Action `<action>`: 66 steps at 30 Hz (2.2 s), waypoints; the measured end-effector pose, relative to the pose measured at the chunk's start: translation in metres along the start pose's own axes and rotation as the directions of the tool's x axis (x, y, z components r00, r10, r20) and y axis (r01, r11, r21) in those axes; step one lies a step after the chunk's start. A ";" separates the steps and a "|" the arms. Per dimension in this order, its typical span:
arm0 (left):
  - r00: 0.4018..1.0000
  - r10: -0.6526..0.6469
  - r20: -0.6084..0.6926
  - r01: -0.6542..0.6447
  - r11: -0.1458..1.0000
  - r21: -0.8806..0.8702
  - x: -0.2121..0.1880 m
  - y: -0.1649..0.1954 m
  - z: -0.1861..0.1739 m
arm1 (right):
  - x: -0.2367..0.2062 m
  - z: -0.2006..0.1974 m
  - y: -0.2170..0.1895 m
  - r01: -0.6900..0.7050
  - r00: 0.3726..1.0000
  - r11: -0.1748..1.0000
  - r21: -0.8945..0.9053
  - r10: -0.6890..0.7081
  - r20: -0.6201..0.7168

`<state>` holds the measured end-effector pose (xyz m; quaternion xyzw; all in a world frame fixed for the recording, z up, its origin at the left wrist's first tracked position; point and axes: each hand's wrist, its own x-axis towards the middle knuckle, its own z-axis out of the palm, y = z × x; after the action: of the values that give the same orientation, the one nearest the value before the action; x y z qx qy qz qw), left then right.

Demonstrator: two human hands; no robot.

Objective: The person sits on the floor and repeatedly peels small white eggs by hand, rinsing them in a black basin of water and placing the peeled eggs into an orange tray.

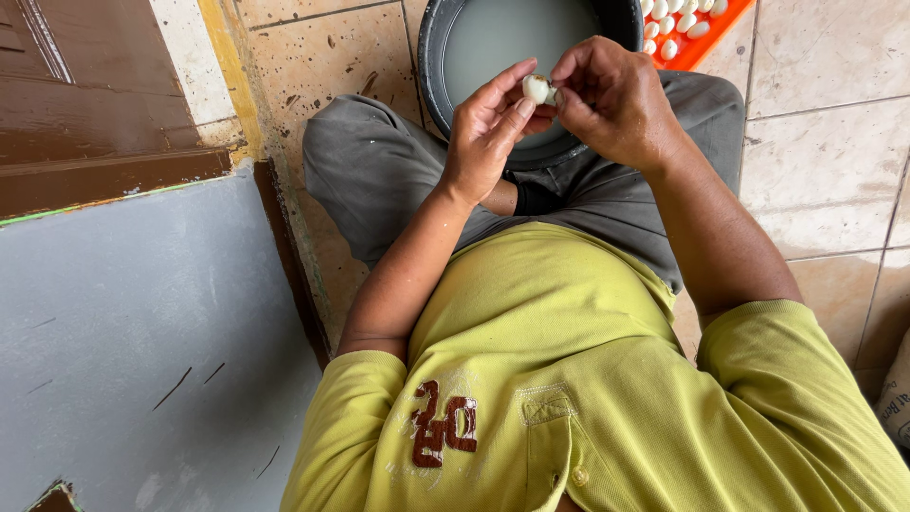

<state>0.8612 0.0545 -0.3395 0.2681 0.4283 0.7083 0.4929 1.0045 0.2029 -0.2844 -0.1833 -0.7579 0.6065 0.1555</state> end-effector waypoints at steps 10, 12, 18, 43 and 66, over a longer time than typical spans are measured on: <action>0.997 -0.076 -0.011 0.076 0.997 0.010 0.006 -0.012 -0.004 | 0.000 0.000 0.012 0.045 0.992 0.940 -0.338 -0.082 -0.097; 0.994 -0.111 0.023 0.113 0.976 -0.187 0.005 -0.013 -0.006 | 0.003 -0.001 0.014 0.029 0.981 0.907 -0.421 -0.106 -0.161; 0.988 -0.123 0.090 0.150 0.877 -0.457 0.004 -0.006 -0.011 | 0.002 -0.002 0.003 0.201 0.933 0.878 -0.434 -0.306 -0.189; 0.966 0.167 -0.197 -0.218 0.934 -0.282 0.013 -0.043 0.025 | 0.011 0.045 0.009 -0.006 0.926 0.917 0.398 0.156 -0.345; 0.988 -0.084 -0.127 -0.016 0.770 -0.637 -0.004 -0.025 0.003 | -0.006 0.043 0.013 -0.018 0.919 0.972 -0.234 -0.076 -0.386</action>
<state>0.8766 0.0551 -0.3598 0.0245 0.2034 0.8202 0.5341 0.9910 0.1653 -0.3065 -0.3069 -0.7799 0.4617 0.2905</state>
